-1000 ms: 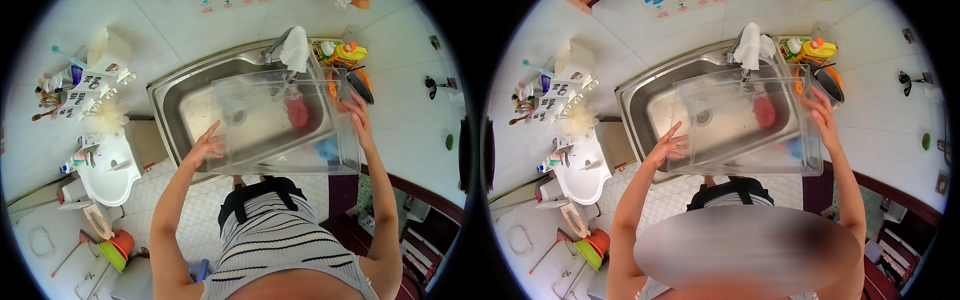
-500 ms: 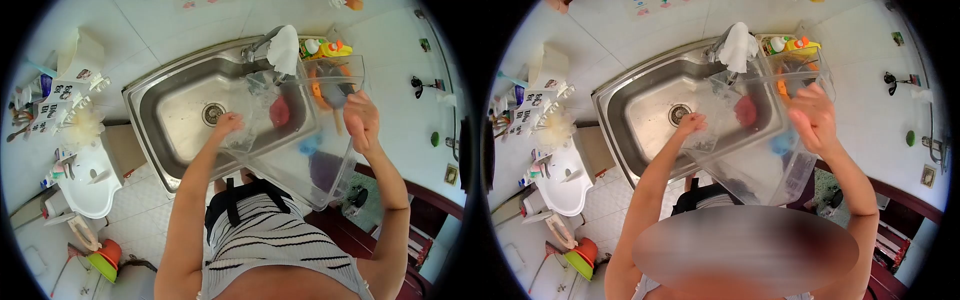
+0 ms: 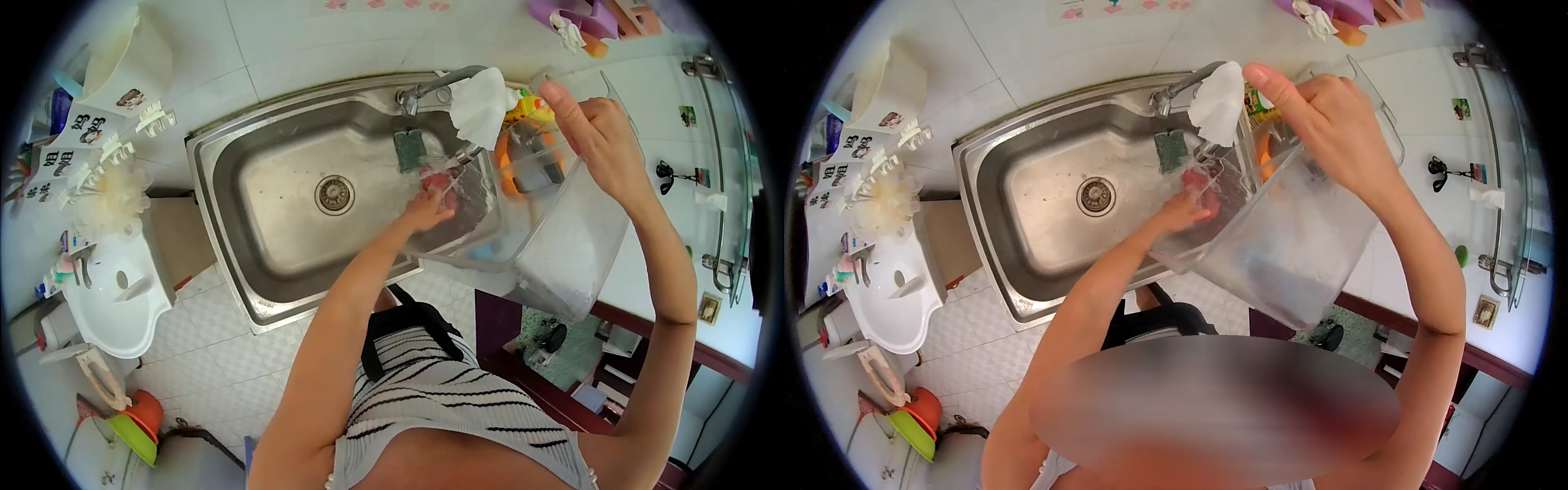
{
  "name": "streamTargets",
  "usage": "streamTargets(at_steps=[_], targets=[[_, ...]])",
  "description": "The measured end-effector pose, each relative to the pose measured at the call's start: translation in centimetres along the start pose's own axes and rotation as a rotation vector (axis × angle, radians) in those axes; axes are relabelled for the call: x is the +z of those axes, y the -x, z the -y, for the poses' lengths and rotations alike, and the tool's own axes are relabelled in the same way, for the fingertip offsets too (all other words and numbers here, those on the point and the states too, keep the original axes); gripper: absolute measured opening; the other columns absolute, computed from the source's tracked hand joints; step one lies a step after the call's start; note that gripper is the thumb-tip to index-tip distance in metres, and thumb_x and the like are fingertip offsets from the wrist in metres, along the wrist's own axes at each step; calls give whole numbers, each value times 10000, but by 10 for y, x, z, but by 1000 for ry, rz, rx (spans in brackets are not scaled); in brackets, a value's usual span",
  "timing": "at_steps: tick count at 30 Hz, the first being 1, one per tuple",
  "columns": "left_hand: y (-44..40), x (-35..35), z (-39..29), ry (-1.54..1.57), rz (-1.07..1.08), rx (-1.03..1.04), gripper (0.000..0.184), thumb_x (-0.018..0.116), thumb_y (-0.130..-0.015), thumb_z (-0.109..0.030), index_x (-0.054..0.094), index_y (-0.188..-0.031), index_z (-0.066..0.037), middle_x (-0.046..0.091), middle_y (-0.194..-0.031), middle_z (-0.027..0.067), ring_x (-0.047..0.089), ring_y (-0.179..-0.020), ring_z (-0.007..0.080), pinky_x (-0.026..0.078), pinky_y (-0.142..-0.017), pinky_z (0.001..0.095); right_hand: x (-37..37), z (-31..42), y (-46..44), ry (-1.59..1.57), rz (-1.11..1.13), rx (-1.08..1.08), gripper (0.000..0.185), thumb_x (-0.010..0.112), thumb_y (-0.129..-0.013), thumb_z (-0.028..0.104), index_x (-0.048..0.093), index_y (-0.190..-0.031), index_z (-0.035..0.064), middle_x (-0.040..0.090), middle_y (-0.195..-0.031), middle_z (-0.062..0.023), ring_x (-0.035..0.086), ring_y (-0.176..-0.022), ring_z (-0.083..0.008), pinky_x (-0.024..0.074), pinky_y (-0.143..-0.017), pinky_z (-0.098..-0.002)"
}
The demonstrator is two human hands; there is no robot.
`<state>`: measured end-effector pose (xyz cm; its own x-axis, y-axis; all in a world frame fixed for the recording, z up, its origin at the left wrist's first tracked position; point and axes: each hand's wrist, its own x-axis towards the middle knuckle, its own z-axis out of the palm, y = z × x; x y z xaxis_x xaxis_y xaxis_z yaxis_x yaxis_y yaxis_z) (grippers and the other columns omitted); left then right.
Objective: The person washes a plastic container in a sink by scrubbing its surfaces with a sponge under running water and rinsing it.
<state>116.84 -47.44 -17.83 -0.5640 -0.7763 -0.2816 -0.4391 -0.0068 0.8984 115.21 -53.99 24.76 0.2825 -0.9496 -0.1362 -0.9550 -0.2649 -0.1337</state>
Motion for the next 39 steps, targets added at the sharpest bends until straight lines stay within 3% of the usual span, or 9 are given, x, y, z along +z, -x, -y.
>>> streamTargets(at_steps=[7,12,14,17,23,25,26,29,39], targets=[[3,-16,7,-203,-87,-111,799,574,-735,-577,393,-1275,-17,350,-1364,202,402,-1207,378,354,-966,484,5,-15,6,-129,-39,-22,670,472,-884,505,380,-458,-5,303,-410,-40,289,-429,-145,297,-447,-350],[40,-80,56,159,76,-174,757,653,-713,-526,457,-1223,-1,516,-1198,234,582,-977,395,459,-843,500,23,-62,19,-469,-54,-258,594,439,-921,398,313,-454,52,338,-445,-8,298,-495,-109,338,-624,-293],[68,-97,64,1017,65,-450,629,652,-787,-386,461,-1231,18,583,-1060,250,609,-921,381,511,-794,429,42,-84,23,-558,-70,-303,571,433,-921,369,314,-464,49,336,-455,-11,307,-512,-117,326,-677,-296],[99,-117,78,1062,181,-398,470,559,-855,-196,445,-1260,12,577,-1070,242,620,-925,348,543,-758,400,74,-111,28,-644,-88,-364,541,428,-919,337,306,-477,49,334,-469,-12,320,-540,-132,307,-731,-297],[159,-143,96,937,-92,-513,409,522,-849,-115,475,-1236,12,599,-1019,216,648,-785,312,558,-675,378,162,-168,31,-650,-218,-236,275,494,-893,323,556,-837,60,532,-891,-49,460,-872,-159,341,-861,-322],[171,-152,97,894,-206,-525,435,522,-806,-65,475,-1225,42,609,-955,209,646,-726,299,552,-612,357,198,-173,29,-1102,-231,327,398,537,-874,308,486,-1194,76,489,-1174,-35,434,-1092,-170,339,-931,-332],[176,-158,96,850,-314,-526,462,521,-763,-15,475,-1215,71,620,-890,203,644,-668,286,545,-548,336,208,-178,24,-1112,-229,322,398,537,-874,308,486,-1194,76,489,-1174,-35,434,-1092,-170,339,-931,-332],[193,-165,97,794,-555,-462,449,518,-760,-17,498,-1202,60,625,-817,159,616,-612,230,526,-517,315,228,-201,3,-1145,371,390,497,551,-862,244,394,-1303,77,460,-1274,-68,431,-1150,-176,386,-892,-347],[228,-152,102,305,-884,-468,443,509,-852,-83,468,-1292,-62,619,-902,60,605,-783,120,502,-625,250,314,-168,-25,-1118,240,412,503,528,-799,-18,399,-1282,39,509,-1253,-108,520,-1028,-160,450,-769,-276]])
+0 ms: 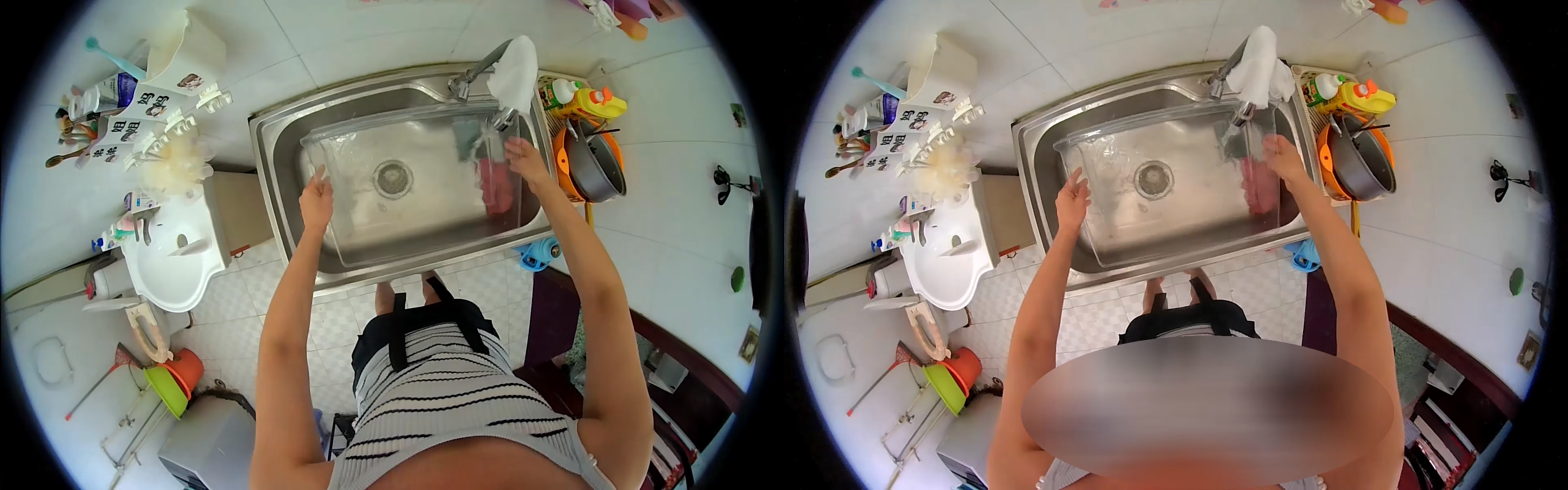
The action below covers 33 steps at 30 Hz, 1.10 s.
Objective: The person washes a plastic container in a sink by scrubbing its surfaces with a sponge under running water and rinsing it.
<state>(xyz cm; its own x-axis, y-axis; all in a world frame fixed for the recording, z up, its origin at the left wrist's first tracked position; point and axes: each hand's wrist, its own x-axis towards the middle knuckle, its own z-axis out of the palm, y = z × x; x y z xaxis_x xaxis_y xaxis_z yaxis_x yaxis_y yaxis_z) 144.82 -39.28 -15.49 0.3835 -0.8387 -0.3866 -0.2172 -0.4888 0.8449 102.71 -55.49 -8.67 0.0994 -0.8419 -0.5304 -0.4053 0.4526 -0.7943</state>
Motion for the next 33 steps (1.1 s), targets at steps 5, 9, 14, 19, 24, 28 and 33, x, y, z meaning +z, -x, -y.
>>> streamTargets(at_steps=[5,9,14,19,24,28,33], targets=[[15,11,4,-66,-183,193,404,491,-875,-68,485,-1279,-62,625,-948,49,600,-798,121,475,-638,218,-4,5,-9,-11,-32,108,575,581,-793,113,370,-1327,78,526,-1237,-62,536,-1042,-177,425,-851,-368],[28,8,-14,-99,-254,207,399,509,-869,-85,499,-1267,-73,655,-919,73,610,-750,137,471,-622,244,-6,4,-20,7,-104,52,444,636,-769,115,516,-1182,6,633,-1001,-85,606,-764,-167,502,-602,-295],[25,-25,-62,-403,-339,253,293,523,-835,-155,580,-1114,-83,613,-708,186,605,-699,374,461,-630,448,7,-17,-48,-23,65,127,347,644,-768,109,586,-1095,8,636,-925,-81,619,-721,-183,512,-562,-317],[-3,-58,-91,-607,-319,353,264,515,-835,-173,583,-1047,-31,614,-768,220,592,-768,400,458,-690,474,40,-21,-52,-88,115,141,163,625,-784,87,588,-917,0,618,-810,-103,618,-681,-226,530,-563,-374],[13,-82,-142,-831,-218,353,266,508,-818,-149,582,-1033,-12,612,-764,219,585,-761,404,455,-706,480,58,-47,-75,-234,266,386,115,584,-767,26,571,-879,-1,605,-772,-122,612,-617,-245,516,-520,-380],[39,-98,-162,-807,-252,374,310,499,-818,-121,563,-1103,-18,602,-734,221,579,-721,406,449,-675,477,69,-41,-63,26,274,166,142,552,-853,117,518,-985,81,628,-946,-76,633,-761,-196,524,-619,-307],[74,-104,-190,-791,-290,319,358,493,-829,-87,523,-1177,-8,591,-698,219,579,-655,387,452,-612,449,86,-30,-47,-132,287,79,163,571,-858,163,525,-1001,99,624,-968,-62,621,-832,-186,508,-687,-312]])
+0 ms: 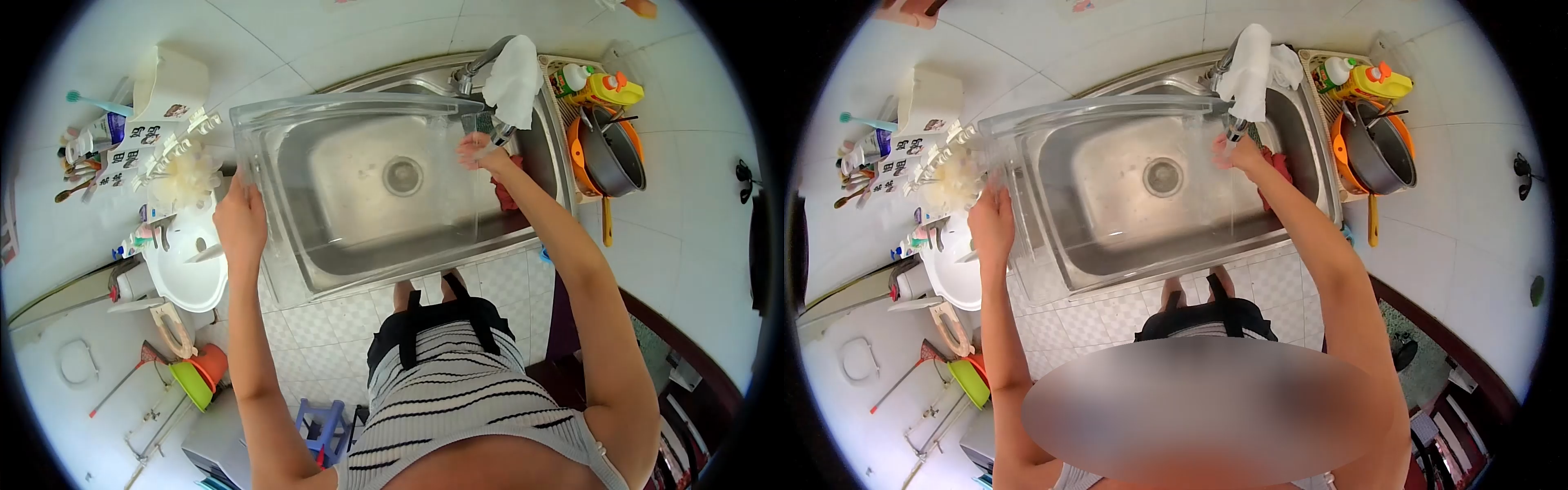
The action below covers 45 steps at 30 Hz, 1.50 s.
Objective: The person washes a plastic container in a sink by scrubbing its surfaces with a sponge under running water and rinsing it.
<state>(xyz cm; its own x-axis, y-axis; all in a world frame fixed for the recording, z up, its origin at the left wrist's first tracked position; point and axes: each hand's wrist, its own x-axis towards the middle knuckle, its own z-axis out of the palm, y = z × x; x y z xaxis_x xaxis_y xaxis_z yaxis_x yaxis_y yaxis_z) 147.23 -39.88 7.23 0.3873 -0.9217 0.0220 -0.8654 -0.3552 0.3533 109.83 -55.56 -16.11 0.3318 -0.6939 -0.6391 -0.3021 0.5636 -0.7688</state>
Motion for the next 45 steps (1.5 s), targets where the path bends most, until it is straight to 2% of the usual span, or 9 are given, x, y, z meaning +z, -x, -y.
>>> streamTargets(at_steps=[6,11,16,27,31,38,39,41,45], targets=[[22,-17,-21,-93,-125,22,425,480,-822,-10,486,-1246,-32,634,-934,191,632,-719,324,488,-623,382,46,-7,-4,-297,74,-13,266,636,-807,172,551,-1050,103,607,-1062,-50,599,-934,-194,493,-754,-344],[45,-7,1,16,-270,335,616,469,-669,136,459,-1266,-16,500,-1265,179,526,-1123,308,477,-852,334,57,-31,4,-587,155,154,445,602,-831,133,469,-1252,83,547,-1214,-41,547,-1078,-164,470,-838,-349],[49,32,9,223,-285,348,711,447,-620,180,423,-1299,-32,487,-1280,174,511,-1143,312,446,-916,331,16,-40,49,-471,-67,-2,339,554,-850,138,526,-1184,78,589,-1141,-48,561,-1045,-176,489,-819,-377],[7,153,-17,662,60,-3,492,489,-850,-34,397,-1332,-68,531,-1235,154,519,-1127,310,428,-899,313,-81,-29,95,-275,-510,-290,302,571,-839,236,604,-1117,123,624,-1028,-12,583,-910,-138,470,-744,-285],[-17,204,-10,690,-92,125,425,485,-884,-79,434,-1305,-52,546,-1228,140,541,-1100,255,389,-930,288,-75,-15,96,-226,-615,-270,274,585,-834,215,629,-1093,135,641,-990,-3,585,-900,-124,452,-716,-254],[-21,200,14,942,162,-124,450,453,-852,-45,434,-1301,-29,551,-1217,133,512,-1147,271,369,-969,319,-61,-21,83,-45,-918,-340,258,582,-839,133,637,-1060,12,658,-1001,-62,586,-952,-170,419,-846,-264],[-18,192,9,939,157,-123,450,453,-852,-45,434,-1301,-29,551,-1217,133,512,-1147,271,369,-969,319,-62,-22,82,-31,-928,-369,270,579,-845,130,623,-1070,-12,654,-1023,-80,582,-971,-179,405,-876,-261],[-5,165,-20,981,-270,-198,451,459,-821,-23,463,-1272,-25,508,-1262,144,471,-1178,300,337,-1002,338,-63,-28,83,-67,-904,-386,270,581,-847,131,622,-1073,-11,650,-1036,-89,580,-980,-177,402,-881,-259],[5,146,-122,352,-155,429,498,565,-822,-169,439,-1290,-61,435,-1332,136,325,-1286,315,218,-1073,429,-64,-34,83,-44,-888,-415,278,585,-848,136,619,-1085,-6,638,-1064,-95,574,-999,-179,394,-900,-262]])
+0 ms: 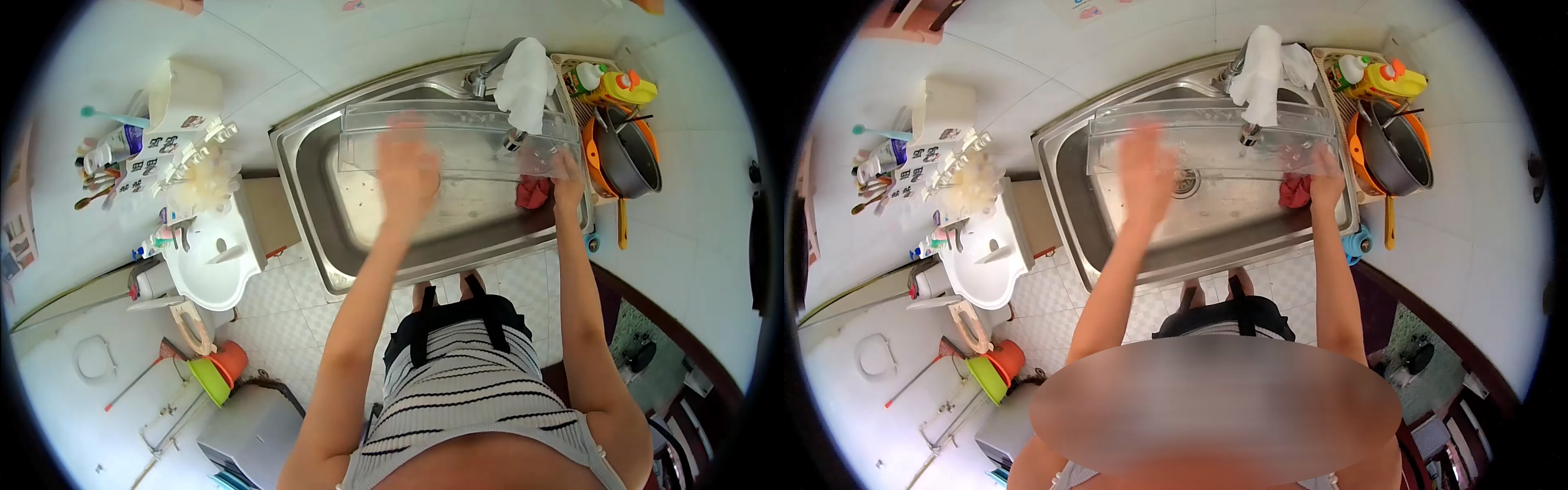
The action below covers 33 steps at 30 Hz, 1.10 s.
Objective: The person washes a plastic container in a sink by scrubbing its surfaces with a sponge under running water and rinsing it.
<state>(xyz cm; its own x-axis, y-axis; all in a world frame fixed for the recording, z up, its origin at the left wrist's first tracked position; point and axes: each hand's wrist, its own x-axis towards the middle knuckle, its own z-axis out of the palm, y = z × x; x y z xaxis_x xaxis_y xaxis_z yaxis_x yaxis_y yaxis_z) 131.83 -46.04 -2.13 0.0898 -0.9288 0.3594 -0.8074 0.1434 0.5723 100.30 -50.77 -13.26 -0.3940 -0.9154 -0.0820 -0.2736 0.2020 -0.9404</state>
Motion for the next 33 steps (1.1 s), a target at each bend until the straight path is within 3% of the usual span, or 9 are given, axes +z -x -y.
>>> streamTargets(at_steps=[4,6,9,10,15,17,19,26,33], targets=[[-13,72,-59,-83,245,250,583,517,-849,-349,374,-1332,-55,363,-1386,132,275,-1313,324,182,-1083,468,-5,-8,1,-44,26,-85,292,577,-853,139,608,-1104,-6,630,-1078,-102,571,-1009,-178,392,-902,-261],[-19,76,-61,-184,346,352,609,500,-854,-392,363,-1336,-46,345,-1397,132,259,-1322,322,175,-1084,473,-12,-29,-3,-90,42,-232,351,588,-869,163,555,-1193,31,620,-1040,-54,576,-881,-114,450,-666,-192],[-33,44,-17,-228,193,131,689,457,-866,-470,302,-1366,-23,307,-1422,131,231,-1336,318,145,-1089,482,-10,-6,6,-29,22,-19,299,549,-860,143,599,-1115,-5,633,-1073,-116,575,-1009,-178,409,-884,-265],[-34,31,11,-279,166,48,713,448,-869,-488,278,-1378,-17,292,-1430,138,223,-1340,317,139,-1089,483,-11,-19,0,63,43,-123,336,571,-885,200,575,-1173,27,614,-1037,-29,551,-814,-80,433,-633,-187],[-28,-13,77,-511,99,-281,736,439,-876,-479,226,-1395,-2,219,-1448,195,196,-1353,311,107,-1090,495,-7,-6,6,171,51,-185,325,573,-882,206,593,-1146,16,620,-1013,-29,542,-797,-67,427,-630,-183],[-22,5,62,-523,72,-160,744,464,-862,-470,238,-1387,8,220,-1442,211,169,-1356,326,121,-1089,493,-4,1,8,178,55,-181,325,574,-879,203,594,-1142,14,623,-1009,-32,548,-808,-74,433,-646,-191],[-19,21,12,-346,157,-31,727,491,-851,-435,256,-1381,3,217,-1445,208,147,-1362,325,124,-1091,490,-1,10,13,189,40,-245,276,517,-881,172,607,-1109,43,641,-1036,-150,596,-997,-241,425,-863,-289],[-15,79,-50,-160,392,331,669,487,-855,-430,310,-1352,-19,282,-1421,176,214,-1341,317,153,-1080,494,1,9,18,131,82,-105,282,518,-863,150,608,-1107,45,642,-1020,-164,606,-971,-252,433,-848,-289],[-25,20,54,-335,236,76,543,494,-860,-471,498,-1218,-62,508,-1228,120,399,-1218,281,248,-1033,446,13,3,11,211,60,-174,288,512,-805,101,625,-1069,81,624,-945,-226,606,-923,-348,466,-781,-359]])
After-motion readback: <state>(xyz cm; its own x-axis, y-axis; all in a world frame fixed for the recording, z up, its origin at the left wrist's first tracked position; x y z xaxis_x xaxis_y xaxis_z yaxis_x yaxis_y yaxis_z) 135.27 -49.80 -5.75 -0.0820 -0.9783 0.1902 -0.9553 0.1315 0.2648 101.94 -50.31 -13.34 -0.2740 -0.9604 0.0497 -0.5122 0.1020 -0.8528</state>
